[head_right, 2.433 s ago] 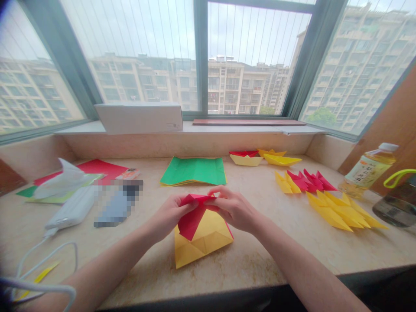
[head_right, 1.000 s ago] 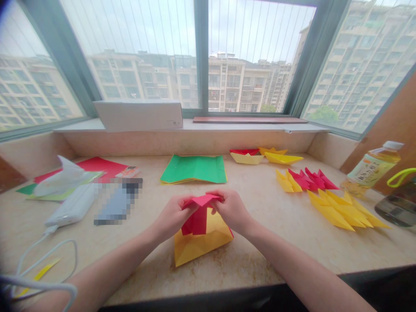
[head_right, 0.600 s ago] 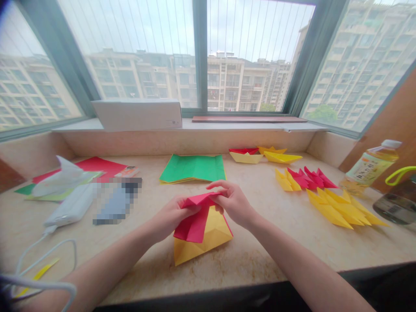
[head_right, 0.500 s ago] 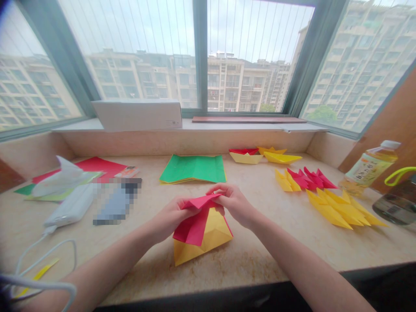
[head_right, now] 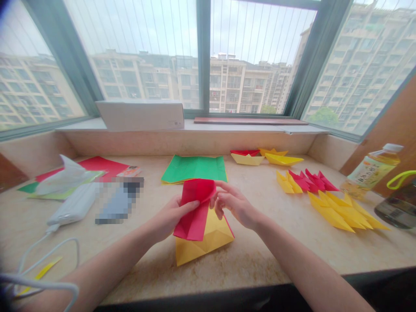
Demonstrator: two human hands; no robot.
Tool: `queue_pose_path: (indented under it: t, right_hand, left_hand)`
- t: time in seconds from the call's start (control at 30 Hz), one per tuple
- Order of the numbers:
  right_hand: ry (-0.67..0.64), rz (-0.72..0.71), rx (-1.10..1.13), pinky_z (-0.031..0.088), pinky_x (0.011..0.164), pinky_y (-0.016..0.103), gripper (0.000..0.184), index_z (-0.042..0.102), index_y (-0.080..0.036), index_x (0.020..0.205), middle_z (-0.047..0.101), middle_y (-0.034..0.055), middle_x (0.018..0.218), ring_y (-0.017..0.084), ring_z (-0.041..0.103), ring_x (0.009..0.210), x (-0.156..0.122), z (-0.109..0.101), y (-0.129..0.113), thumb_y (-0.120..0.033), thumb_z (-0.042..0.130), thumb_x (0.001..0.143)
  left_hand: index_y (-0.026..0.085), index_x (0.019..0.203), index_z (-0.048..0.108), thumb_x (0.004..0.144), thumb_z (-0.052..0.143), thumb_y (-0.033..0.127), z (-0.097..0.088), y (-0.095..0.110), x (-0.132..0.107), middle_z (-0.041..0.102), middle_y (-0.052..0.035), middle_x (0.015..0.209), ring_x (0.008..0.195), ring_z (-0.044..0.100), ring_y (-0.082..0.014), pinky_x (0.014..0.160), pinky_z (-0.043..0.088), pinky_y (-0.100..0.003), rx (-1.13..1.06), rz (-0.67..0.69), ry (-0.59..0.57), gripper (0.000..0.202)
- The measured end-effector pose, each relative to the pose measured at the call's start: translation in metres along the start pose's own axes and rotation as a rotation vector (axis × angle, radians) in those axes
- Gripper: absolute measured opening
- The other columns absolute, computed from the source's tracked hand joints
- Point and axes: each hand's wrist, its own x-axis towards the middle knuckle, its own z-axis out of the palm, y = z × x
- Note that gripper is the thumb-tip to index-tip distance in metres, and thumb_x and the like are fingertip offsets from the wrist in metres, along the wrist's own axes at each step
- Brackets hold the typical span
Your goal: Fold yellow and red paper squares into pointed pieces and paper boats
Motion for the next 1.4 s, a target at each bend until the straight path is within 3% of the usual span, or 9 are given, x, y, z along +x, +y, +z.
queue_pose_path:
  t: [0.17, 0.4, 0.57, 0.73, 0.87, 0.93, 1.03, 1.13, 1.4]
  right_hand:
    - [0.072, -0.034, -0.185, 0.048, 0.052, 0.024, 0.053, 0.048, -0.026, 0.133, 0.063, -0.0002, 0.084, 0.010, 0.057, 0.056, 0.000, 0.006, 0.002, -0.044, 0.069, 0.087]
    - [0.096, -0.040, -0.385, 0.042, 0.050, 0.022, 0.033, 0.068, -0.017, 0.093, 0.063, 0.0017, 0.074, 0.010, 0.050, 0.056, 0.004, 0.006, 0.008, -0.049, 0.064, 0.090]
    - [0.118, -0.008, -0.387, 0.044, 0.053, 0.023, 0.034, 0.071, -0.016, 0.088, 0.068, 0.0036, 0.078, 0.012, 0.055, 0.060, 0.002, 0.010, 0.007, -0.050, 0.065, 0.087]
    - [0.149, -0.015, -0.442, 0.044, 0.052, 0.023, 0.032, 0.071, -0.016, 0.092, 0.068, 0.0036, 0.078, 0.012, 0.055, 0.059, 0.003, 0.013, 0.009, -0.047, 0.064, 0.089]
    - [0.228, -0.104, -0.522, 0.046, 0.052, 0.023, 0.038, 0.056, -0.022, 0.126, 0.063, 0.0004, 0.081, 0.011, 0.054, 0.058, 0.002, 0.011, 0.012, -0.041, 0.059, 0.093]
    - [0.199, -0.170, -0.580, 0.048, 0.056, 0.024, 0.041, 0.051, -0.025, 0.132, 0.063, 0.0010, 0.087, 0.012, 0.056, 0.064, -0.001, 0.011, 0.012, -0.038, 0.060, 0.094]
    - [0.048, -0.207, -0.708, 0.050, 0.064, 0.027, 0.039, 0.057, -0.026, 0.126, 0.065, 0.0029, 0.096, 0.014, 0.060, 0.073, -0.005, 0.012, 0.010, -0.035, 0.066, 0.090]
    - [-0.051, -0.209, -0.854, 0.051, 0.068, 0.029, 0.044, 0.061, -0.027, 0.125, 0.066, 0.0042, 0.102, 0.015, 0.061, 0.075, -0.006, 0.013, 0.011, -0.035, 0.074, 0.084]
    - [0.027, -0.246, -0.838, 0.051, 0.065, 0.028, 0.015, 0.072, -0.021, 0.102, 0.068, 0.0060, 0.100, 0.014, 0.062, 0.072, -0.003, 0.014, 0.007, -0.025, 0.066, 0.089]
  left_hand:
    - [0.017, 0.101, 0.074, 0.079, 0.074, 0.046, 0.000, 0.000, 0.000, 0.074, -0.0068, 0.088, 0.080, 0.066, -0.0197, 0.072, 0.047, -0.027, 0.015, 0.004, -0.038, 0.036]
    - [0.018, 0.096, 0.074, 0.075, 0.078, 0.036, -0.002, -0.005, -0.002, 0.074, -0.0040, 0.091, 0.082, 0.066, -0.0206, 0.075, 0.049, -0.029, 0.196, 0.038, -0.087, 0.028]
    - [0.017, 0.089, 0.073, 0.080, 0.072, 0.037, 0.000, -0.009, -0.002, 0.073, -0.0029, 0.085, 0.079, 0.066, -0.0212, 0.072, 0.050, -0.030, 0.295, 0.032, -0.065, 0.022]
    - [0.015, 0.092, 0.072, 0.079, 0.073, 0.042, 0.001, -0.008, 0.003, 0.074, -0.0072, 0.090, 0.080, 0.067, -0.0211, 0.071, 0.051, -0.028, 0.230, 0.073, -0.007, 0.030]
    - [0.014, 0.087, 0.070, 0.079, 0.073, 0.043, 0.002, -0.004, 0.005, 0.075, -0.0064, 0.087, 0.077, 0.068, -0.0204, 0.069, 0.051, -0.027, 0.160, 0.076, 0.129, 0.030]
    - [0.014, 0.087, 0.069, 0.079, 0.073, 0.043, 0.001, -0.002, 0.006, 0.075, -0.0061, 0.086, 0.075, 0.068, -0.0197, 0.068, 0.051, -0.027, 0.132, 0.103, 0.237, 0.031]
    - [0.013, 0.091, 0.068, 0.077, 0.074, 0.042, -0.002, 0.000, 0.008, 0.075, -0.0059, 0.084, 0.074, 0.069, -0.0199, 0.068, 0.053, -0.028, 0.078, 0.162, 0.323, 0.033]
    - [0.013, 0.094, 0.067, 0.077, 0.075, 0.041, -0.004, 0.000, 0.009, 0.075, -0.0064, 0.085, 0.074, 0.070, -0.0212, 0.069, 0.055, -0.031, 0.013, 0.188, 0.323, 0.033]
    - [0.012, 0.090, 0.068, 0.076, 0.076, 0.034, -0.006, -0.003, 0.012, 0.074, -0.0064, 0.082, 0.076, 0.069, -0.0206, 0.072, 0.054, -0.031, 0.022, 0.201, 0.331, 0.027]
